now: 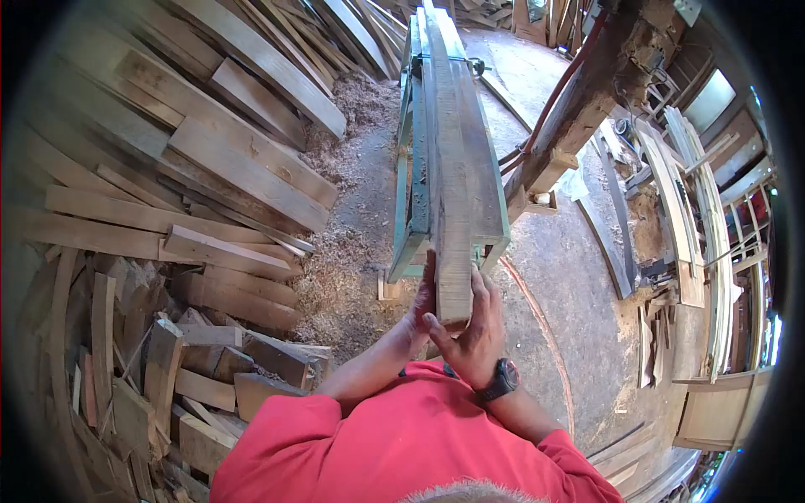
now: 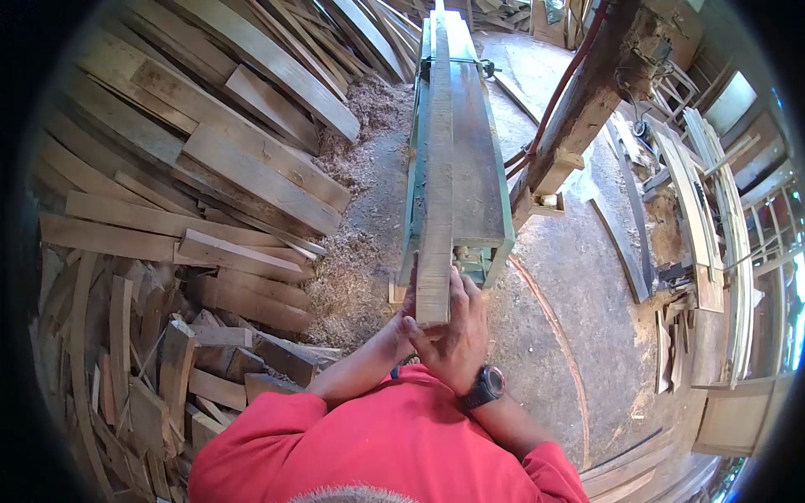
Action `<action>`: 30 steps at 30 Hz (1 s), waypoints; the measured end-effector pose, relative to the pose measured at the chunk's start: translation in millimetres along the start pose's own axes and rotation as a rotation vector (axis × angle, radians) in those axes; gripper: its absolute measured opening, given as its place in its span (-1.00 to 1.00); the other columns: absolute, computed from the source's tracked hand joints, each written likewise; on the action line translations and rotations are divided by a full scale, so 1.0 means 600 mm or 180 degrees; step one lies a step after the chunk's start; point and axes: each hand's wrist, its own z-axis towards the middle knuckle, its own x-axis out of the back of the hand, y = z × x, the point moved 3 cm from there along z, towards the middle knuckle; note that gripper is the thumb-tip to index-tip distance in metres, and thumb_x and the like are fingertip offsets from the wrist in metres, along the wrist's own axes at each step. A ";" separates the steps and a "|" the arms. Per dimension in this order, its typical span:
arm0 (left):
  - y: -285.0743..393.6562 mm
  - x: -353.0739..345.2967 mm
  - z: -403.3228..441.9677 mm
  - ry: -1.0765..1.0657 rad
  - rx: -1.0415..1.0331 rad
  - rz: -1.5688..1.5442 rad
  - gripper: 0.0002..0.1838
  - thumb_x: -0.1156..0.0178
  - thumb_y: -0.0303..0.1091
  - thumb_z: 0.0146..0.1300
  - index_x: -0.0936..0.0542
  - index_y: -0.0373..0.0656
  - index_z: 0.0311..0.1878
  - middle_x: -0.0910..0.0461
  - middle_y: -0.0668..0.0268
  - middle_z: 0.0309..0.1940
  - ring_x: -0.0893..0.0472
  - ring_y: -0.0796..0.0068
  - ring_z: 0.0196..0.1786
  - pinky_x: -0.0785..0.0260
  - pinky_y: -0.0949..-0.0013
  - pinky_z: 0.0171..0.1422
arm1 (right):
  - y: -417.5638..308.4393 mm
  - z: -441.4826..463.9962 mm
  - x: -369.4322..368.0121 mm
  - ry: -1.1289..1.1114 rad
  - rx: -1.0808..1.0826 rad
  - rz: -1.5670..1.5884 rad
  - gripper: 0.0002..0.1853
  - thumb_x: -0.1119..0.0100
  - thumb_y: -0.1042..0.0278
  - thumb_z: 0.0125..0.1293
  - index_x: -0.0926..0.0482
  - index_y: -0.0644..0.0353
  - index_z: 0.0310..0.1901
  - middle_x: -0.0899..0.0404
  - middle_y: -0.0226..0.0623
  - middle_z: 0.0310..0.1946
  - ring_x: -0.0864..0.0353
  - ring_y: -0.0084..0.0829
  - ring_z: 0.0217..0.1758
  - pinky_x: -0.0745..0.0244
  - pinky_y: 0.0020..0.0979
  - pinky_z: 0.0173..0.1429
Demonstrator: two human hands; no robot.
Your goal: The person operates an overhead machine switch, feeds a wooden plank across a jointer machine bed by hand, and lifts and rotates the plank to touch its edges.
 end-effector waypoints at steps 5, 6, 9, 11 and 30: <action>-0.010 -0.061 0.004 -0.0205 -0.0169 0.0183 -0.11 -0.09 0.51 0.48 -0.49 -0.10 0.50 -0.66 0.17 0.31 -0.69 0.20 0.30 -0.54 -0.04 0.47 | 0.020 0.011 -0.008 0.0256 0.0249 0.0271 0.13 -0.53 -0.01 0.27 -0.09 0.48 0.65 -0.23 0.37 0.60 -0.21 0.34 0.69 -0.20 0.13 0.70; -0.015 -0.074 0.006 -0.0238 -0.0217 0.0241 -0.11 -0.08 0.50 0.49 -0.48 -0.10 0.51 -0.65 0.17 0.33 -0.68 0.20 0.31 -0.53 -0.03 0.49 | 0.016 0.019 -0.004 0.0251 0.0250 0.0449 0.15 -0.55 0.03 0.27 -0.05 0.47 0.66 -0.19 0.37 0.62 -0.18 0.32 0.71 -0.18 0.12 0.72; -0.022 -0.111 0.010 -0.0311 -0.0365 0.0412 -0.12 -0.05 0.48 0.52 -0.44 -0.11 0.55 -0.61 0.16 0.38 -0.65 0.20 0.36 -0.48 -0.01 0.53 | 0.020 0.035 0.004 0.0260 0.0301 0.0820 0.19 -0.58 0.09 0.26 0.01 0.46 0.69 -0.09 0.36 0.67 -0.13 0.30 0.75 -0.14 0.09 0.74; -0.024 -0.132 0.011 -0.0339 -0.0473 0.0497 -0.12 -0.03 0.46 0.54 -0.41 -0.11 0.57 -0.58 0.16 0.41 -0.62 0.20 0.39 -0.44 0.00 0.56 | 0.022 0.044 0.005 0.0254 0.0355 0.1040 0.21 -0.59 0.13 0.25 0.05 0.46 0.70 -0.04 0.36 0.70 -0.10 0.28 0.76 -0.12 0.08 0.75; -0.001 -0.265 0.057 -0.0715 -0.1077 0.0937 -0.13 0.07 0.39 0.63 -0.29 -0.12 0.68 -0.45 0.15 0.58 -0.50 0.20 0.55 -0.28 0.06 0.70 | -0.117 0.210 0.131 0.0660 0.0712 0.1792 0.30 -0.53 0.37 0.19 0.27 0.46 0.73 -0.13 0.22 0.67 -0.35 -0.08 0.64 -0.38 -0.10 0.63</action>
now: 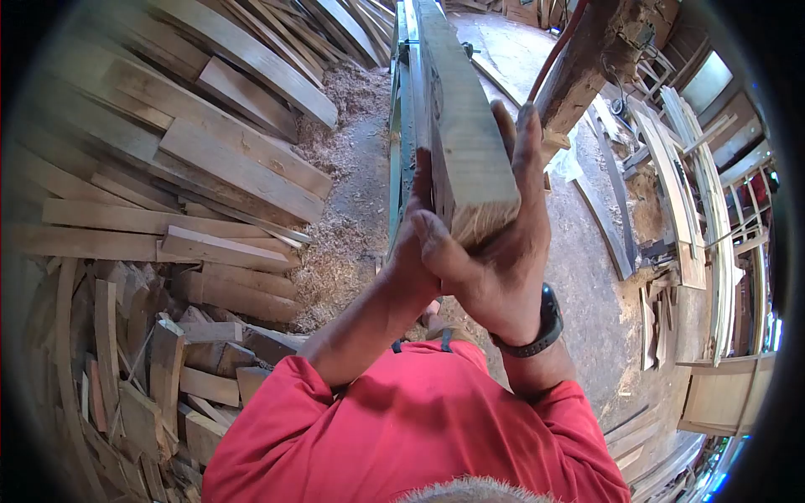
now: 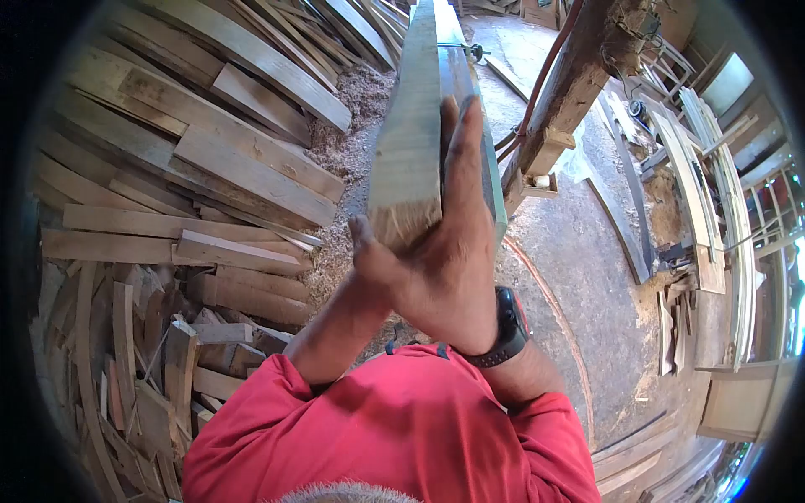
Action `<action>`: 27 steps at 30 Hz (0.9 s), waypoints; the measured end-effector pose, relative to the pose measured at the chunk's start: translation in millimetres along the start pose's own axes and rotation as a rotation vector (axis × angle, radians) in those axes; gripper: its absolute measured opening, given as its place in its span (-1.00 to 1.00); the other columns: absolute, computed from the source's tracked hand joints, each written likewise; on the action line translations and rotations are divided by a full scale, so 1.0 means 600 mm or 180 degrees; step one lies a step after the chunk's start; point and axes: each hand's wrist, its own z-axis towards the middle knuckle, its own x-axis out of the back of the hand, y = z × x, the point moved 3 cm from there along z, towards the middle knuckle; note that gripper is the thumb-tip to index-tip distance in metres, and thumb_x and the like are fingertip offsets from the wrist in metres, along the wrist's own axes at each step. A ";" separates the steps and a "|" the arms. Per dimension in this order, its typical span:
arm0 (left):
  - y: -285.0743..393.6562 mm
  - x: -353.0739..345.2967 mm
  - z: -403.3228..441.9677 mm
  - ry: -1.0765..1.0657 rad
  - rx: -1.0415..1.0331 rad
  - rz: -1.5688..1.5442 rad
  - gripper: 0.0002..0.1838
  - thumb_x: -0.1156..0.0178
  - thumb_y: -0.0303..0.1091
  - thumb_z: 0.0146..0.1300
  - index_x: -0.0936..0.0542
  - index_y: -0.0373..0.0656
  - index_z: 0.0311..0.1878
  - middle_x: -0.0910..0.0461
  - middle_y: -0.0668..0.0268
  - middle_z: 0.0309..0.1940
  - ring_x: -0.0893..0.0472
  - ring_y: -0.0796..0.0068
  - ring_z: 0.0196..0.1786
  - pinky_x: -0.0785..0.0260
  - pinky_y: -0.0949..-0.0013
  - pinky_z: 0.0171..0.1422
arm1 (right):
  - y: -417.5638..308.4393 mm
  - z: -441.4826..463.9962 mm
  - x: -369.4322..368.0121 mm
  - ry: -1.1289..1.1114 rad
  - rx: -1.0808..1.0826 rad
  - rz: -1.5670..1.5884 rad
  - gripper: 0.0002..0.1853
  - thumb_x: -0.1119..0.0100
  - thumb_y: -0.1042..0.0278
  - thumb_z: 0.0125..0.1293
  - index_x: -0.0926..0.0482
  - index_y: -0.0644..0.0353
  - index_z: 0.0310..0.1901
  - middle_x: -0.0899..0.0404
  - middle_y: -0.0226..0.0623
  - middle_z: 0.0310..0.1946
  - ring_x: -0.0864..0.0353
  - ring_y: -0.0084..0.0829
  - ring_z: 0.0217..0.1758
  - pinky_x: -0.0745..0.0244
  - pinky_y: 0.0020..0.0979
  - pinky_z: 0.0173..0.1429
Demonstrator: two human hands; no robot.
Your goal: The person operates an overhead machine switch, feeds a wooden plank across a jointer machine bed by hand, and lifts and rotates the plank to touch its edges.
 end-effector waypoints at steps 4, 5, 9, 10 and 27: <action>0.004 -0.011 0.016 -0.0075 -0.0048 0.0042 -0.12 0.06 0.40 0.62 -0.29 -0.12 0.68 -0.45 0.15 0.57 -0.51 0.20 0.54 -0.29 0.05 0.70 | -0.020 0.029 0.004 0.0014 0.0187 -0.0236 0.30 -0.55 0.40 0.18 0.27 0.52 0.72 -0.15 0.23 0.66 -0.40 -0.07 0.61 -0.43 -0.08 0.60; 0.004 -0.014 0.018 -0.0088 -0.0070 0.0053 -0.12 0.06 0.40 0.62 -0.29 -0.11 0.68 -0.46 0.15 0.57 -0.51 0.20 0.54 -0.29 0.05 0.70 | -0.022 0.032 0.004 0.0042 0.0170 -0.0157 0.29 -0.55 0.42 0.18 0.26 0.54 0.71 -0.17 0.23 0.64 -0.42 -0.07 0.59 -0.45 -0.09 0.59; 0.005 -0.024 0.032 -0.0141 -0.0097 0.0060 -0.12 0.05 0.41 0.61 -0.30 -0.11 0.68 -0.46 0.15 0.57 -0.52 0.20 0.53 -0.30 0.04 0.69 | -0.033 0.047 0.008 0.0072 0.0149 -0.0103 0.28 -0.57 0.46 0.17 0.23 0.59 0.69 -0.22 0.23 0.60 -0.48 -0.07 0.53 -0.48 -0.12 0.56; 0.006 -0.028 0.032 -0.0154 -0.0101 0.0082 -0.11 0.05 0.42 0.61 -0.30 -0.11 0.68 -0.46 0.15 0.57 -0.52 0.20 0.53 -0.30 0.04 0.69 | -0.035 0.051 0.008 0.0093 0.0165 -0.0128 0.28 -0.59 0.46 0.16 0.21 0.60 0.68 -0.23 0.23 0.59 -0.49 -0.08 0.51 -0.49 -0.13 0.55; 0.005 -0.048 0.056 -0.0264 -0.0068 0.0117 -0.09 0.01 0.45 0.57 -0.32 -0.08 0.68 -0.48 0.16 0.56 -0.55 0.19 0.51 -0.34 0.02 0.66 | -0.082 0.074 0.001 0.0199 0.0608 0.1005 0.18 -0.75 0.32 0.04 -0.12 0.64 0.54 -0.46 0.13 0.35 -0.60 -0.21 0.35 -0.55 -0.23 0.45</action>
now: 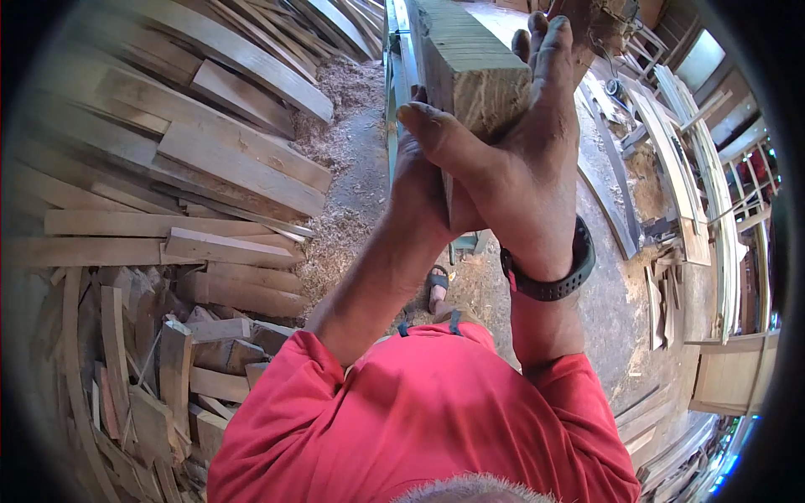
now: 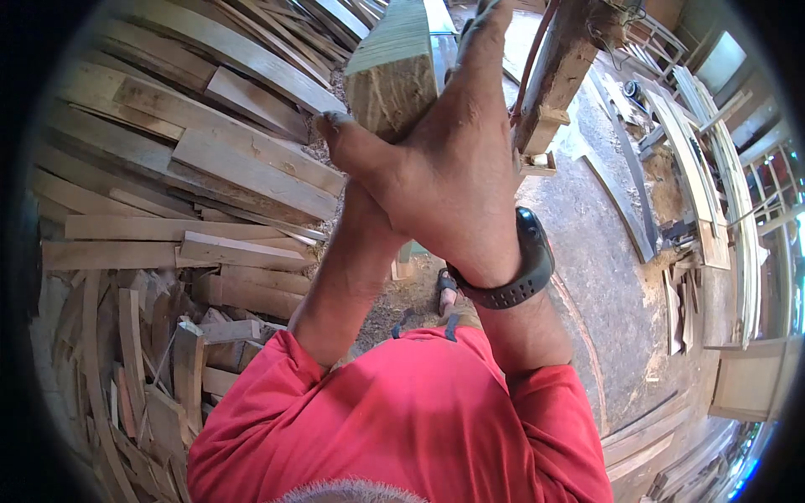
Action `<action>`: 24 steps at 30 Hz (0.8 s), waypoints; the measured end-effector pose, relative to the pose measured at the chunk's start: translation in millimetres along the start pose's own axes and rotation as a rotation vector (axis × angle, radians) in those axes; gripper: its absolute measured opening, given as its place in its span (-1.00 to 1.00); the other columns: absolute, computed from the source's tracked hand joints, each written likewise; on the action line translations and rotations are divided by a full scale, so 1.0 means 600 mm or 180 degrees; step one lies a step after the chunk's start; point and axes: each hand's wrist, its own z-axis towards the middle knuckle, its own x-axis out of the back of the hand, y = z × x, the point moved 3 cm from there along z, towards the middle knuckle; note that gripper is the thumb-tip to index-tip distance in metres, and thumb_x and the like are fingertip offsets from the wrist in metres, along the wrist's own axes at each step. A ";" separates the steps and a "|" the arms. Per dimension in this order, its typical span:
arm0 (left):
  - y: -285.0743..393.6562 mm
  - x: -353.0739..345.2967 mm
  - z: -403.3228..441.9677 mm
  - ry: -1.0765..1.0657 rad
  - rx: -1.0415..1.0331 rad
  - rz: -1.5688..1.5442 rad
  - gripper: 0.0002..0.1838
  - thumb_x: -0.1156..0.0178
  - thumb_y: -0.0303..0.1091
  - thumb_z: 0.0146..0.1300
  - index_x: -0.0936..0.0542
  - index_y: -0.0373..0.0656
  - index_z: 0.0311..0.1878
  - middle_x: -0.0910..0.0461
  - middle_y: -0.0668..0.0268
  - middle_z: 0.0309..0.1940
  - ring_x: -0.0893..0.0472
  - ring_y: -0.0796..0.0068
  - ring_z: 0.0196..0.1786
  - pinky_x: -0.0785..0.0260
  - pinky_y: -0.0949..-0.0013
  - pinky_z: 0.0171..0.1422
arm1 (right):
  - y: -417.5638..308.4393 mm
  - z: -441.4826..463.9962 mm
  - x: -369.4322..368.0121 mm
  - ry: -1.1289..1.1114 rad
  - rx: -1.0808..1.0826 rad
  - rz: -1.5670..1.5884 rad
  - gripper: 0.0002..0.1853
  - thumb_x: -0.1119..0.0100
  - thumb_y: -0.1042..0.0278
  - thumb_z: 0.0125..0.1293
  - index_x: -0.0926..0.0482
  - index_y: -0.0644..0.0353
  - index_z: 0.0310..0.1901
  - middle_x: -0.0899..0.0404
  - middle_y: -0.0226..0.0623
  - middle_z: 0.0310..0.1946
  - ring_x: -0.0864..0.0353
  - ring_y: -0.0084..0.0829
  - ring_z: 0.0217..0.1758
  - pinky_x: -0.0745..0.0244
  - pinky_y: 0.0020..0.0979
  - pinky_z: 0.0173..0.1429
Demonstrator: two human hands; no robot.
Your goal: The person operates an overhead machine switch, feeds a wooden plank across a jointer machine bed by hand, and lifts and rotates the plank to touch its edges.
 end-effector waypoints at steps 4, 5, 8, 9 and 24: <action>0.007 -0.002 -0.002 -0.0014 0.0016 0.0023 -0.08 0.00 0.46 0.56 -0.32 -0.08 0.68 -0.49 0.16 0.55 -0.55 0.19 0.50 -0.35 0.01 0.65 | -0.002 0.006 -0.007 0.0027 -0.0126 -0.0247 0.17 -0.76 0.30 0.03 -0.14 0.64 0.52 -0.48 0.13 0.33 -0.61 -0.20 0.35 -0.55 -0.23 0.44; 0.007 -0.003 0.000 -0.0015 0.0011 0.0020 -0.08 0.00 0.46 0.55 -0.32 -0.08 0.68 -0.49 0.16 0.55 -0.55 0.19 0.50 -0.35 0.01 0.65 | -0.003 0.008 -0.009 0.0030 -0.0138 -0.0299 0.17 -0.76 0.29 0.03 -0.14 0.64 0.52 -0.49 0.13 0.32 -0.61 -0.20 0.34 -0.55 -0.23 0.44; 0.011 -0.005 0.000 -0.0021 0.0013 0.0034 -0.08 0.00 0.47 0.55 -0.32 -0.07 0.67 -0.49 0.16 0.55 -0.56 0.19 0.50 -0.36 0.01 0.64 | -0.007 0.008 -0.012 0.0033 -0.0211 -0.0383 0.17 -0.77 0.27 0.02 -0.16 0.63 0.50 -0.50 0.13 0.31 -0.61 -0.20 0.34 -0.56 -0.23 0.43; 0.012 -0.006 -0.002 -0.0027 0.0022 0.0029 -0.08 -0.01 0.47 0.54 -0.33 -0.07 0.67 -0.49 0.16 0.55 -0.56 0.19 0.49 -0.36 0.01 0.64 | -0.008 0.008 -0.014 0.0036 -0.0236 -0.0421 0.17 -0.77 0.27 0.02 -0.16 0.63 0.50 -0.50 0.13 0.30 -0.62 -0.20 0.33 -0.56 -0.23 0.43; 0.023 -0.007 -0.023 -0.0058 0.0063 0.0046 -0.05 -0.03 0.50 0.51 -0.34 -0.05 0.67 -0.51 0.16 0.54 -0.58 0.18 0.47 -0.40 -0.01 0.61 | 0.047 -0.021 0.002 0.0111 -0.0018 -0.1834 0.31 -0.80 0.15 -0.01 -0.07 0.61 0.58 -0.46 0.27 0.39 -0.53 -0.06 0.48 -0.49 -0.14 0.52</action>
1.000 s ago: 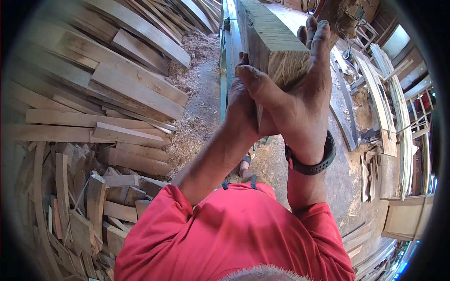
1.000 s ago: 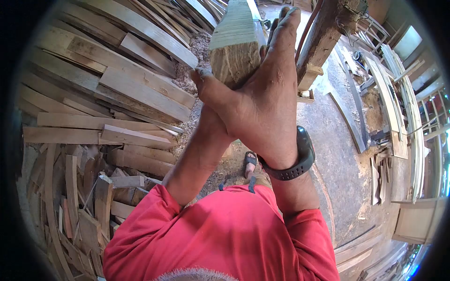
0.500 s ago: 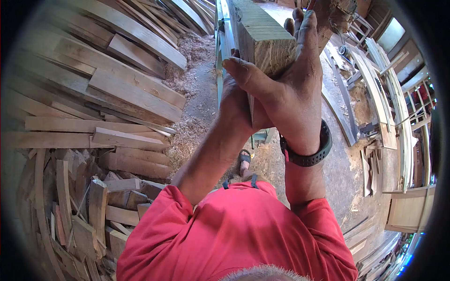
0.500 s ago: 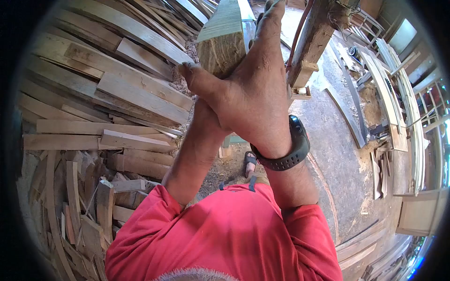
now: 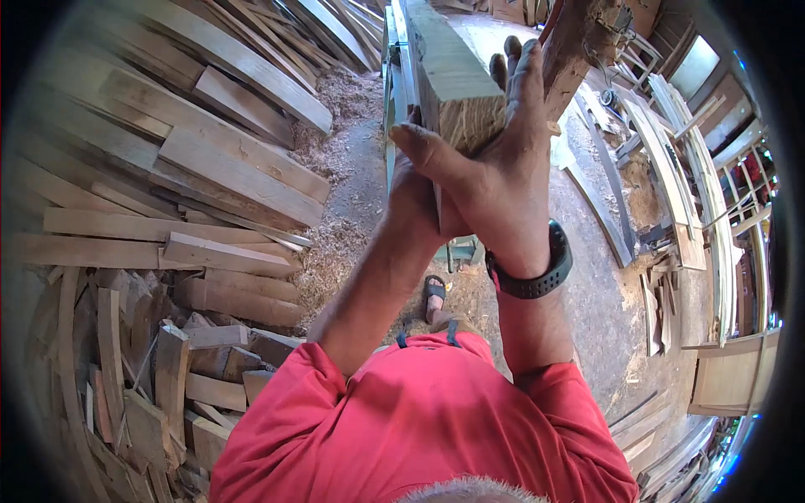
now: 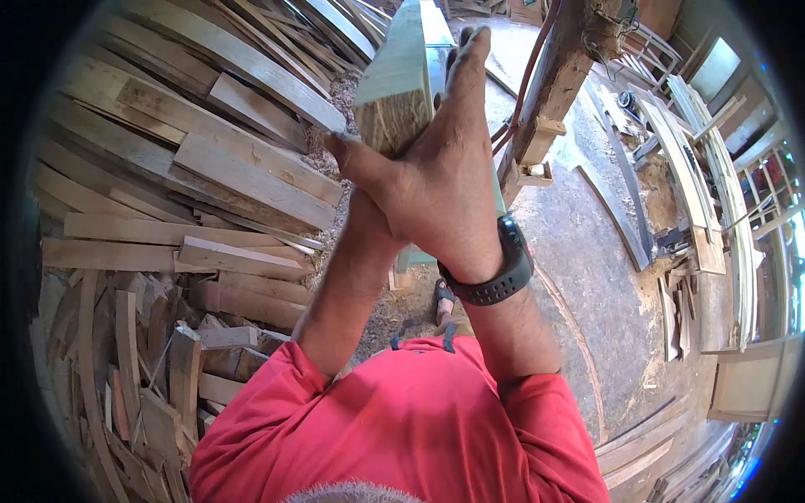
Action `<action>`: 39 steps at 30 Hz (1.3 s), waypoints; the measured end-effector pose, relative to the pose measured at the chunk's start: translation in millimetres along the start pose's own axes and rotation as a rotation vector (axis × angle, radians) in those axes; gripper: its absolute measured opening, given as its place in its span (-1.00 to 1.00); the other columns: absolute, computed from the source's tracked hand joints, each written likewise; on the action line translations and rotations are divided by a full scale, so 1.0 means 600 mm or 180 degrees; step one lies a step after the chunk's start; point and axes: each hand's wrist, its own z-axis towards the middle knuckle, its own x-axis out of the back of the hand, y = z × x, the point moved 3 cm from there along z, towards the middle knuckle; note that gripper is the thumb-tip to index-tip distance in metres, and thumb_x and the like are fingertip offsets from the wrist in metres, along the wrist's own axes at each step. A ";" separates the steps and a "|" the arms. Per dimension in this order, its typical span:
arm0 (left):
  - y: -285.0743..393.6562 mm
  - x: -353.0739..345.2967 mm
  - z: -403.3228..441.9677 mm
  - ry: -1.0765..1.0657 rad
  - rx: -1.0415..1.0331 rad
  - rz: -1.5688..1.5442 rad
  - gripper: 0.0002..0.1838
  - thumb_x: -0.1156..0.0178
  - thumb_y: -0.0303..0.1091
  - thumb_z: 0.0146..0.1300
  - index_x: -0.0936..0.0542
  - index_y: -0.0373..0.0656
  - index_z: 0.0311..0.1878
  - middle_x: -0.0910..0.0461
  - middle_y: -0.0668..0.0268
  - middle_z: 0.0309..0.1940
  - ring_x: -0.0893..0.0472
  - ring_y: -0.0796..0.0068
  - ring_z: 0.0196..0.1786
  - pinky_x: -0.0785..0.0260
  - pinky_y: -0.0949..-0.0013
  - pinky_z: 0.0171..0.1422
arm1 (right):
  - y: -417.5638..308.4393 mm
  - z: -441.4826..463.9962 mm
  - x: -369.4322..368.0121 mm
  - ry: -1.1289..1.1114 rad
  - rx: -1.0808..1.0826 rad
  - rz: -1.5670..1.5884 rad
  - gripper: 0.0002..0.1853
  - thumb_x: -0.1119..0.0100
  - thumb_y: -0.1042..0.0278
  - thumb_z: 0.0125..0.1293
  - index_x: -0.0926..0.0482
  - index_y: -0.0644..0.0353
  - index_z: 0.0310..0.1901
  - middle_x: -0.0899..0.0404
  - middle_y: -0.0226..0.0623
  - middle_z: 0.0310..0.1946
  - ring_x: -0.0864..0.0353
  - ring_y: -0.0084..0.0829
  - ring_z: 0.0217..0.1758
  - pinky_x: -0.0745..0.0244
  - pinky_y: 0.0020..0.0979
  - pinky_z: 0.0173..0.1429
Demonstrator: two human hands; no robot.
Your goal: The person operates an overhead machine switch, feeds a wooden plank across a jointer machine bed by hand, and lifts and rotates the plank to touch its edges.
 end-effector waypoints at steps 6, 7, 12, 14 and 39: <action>0.012 0.001 -0.028 -0.0002 -0.0027 0.0012 -0.04 -0.05 0.51 0.49 -0.35 -0.04 0.67 -0.52 0.16 0.53 -0.59 0.18 0.46 -0.41 -0.02 0.60 | 0.026 -0.053 -0.023 0.0003 -0.0031 -0.0069 0.41 -0.58 0.26 0.00 0.27 0.60 0.68 -0.14 0.52 0.61 -0.22 0.20 0.72 -0.19 -0.05 0.73; 0.013 0.003 -0.036 0.0007 -0.0036 0.0020 -0.04 -0.05 0.51 0.49 -0.35 -0.04 0.67 -0.52 0.16 0.53 -0.60 0.18 0.46 -0.42 -0.02 0.60 | 0.034 -0.064 -0.028 0.0016 -0.0115 -0.0020 0.38 -0.54 0.32 -0.02 0.24 0.55 0.70 -0.16 0.49 0.61 -0.24 0.18 0.72 -0.21 -0.05 0.72; 0.015 0.018 -0.068 0.0078 -0.0088 0.0049 -0.04 -0.06 0.52 0.48 -0.35 -0.04 0.67 -0.52 0.16 0.53 -0.60 0.17 0.45 -0.43 -0.03 0.59 | 0.077 -0.137 -0.048 -0.0049 -0.0349 0.0295 0.28 -0.46 0.44 -0.05 0.07 0.43 0.73 -0.23 0.29 0.64 -0.31 0.10 0.70 -0.28 -0.07 0.70; 0.014 0.033 -0.086 0.0149 -0.0100 0.0065 -0.03 -0.06 0.53 0.48 -0.36 -0.03 0.67 -0.53 0.16 0.52 -0.61 0.17 0.45 -0.43 -0.03 0.59 | 0.094 -0.172 -0.053 -0.0194 -0.0464 0.0281 0.25 -0.45 0.43 -0.04 0.03 0.43 0.72 -0.24 0.24 0.64 -0.33 0.09 0.69 -0.29 -0.08 0.69; -0.200 0.326 -0.444 0.1379 0.1086 -0.0370 0.00 -0.11 0.57 0.43 -0.38 -0.01 0.66 -0.56 0.18 0.50 -0.65 0.15 0.42 -0.50 -0.06 0.54 | 0.013 -0.531 0.117 -0.1455 -0.2485 0.0513 0.25 -0.54 0.23 0.21 0.15 0.61 0.67 -0.08 0.47 0.66 -0.22 0.17 0.73 -0.21 -0.14 0.73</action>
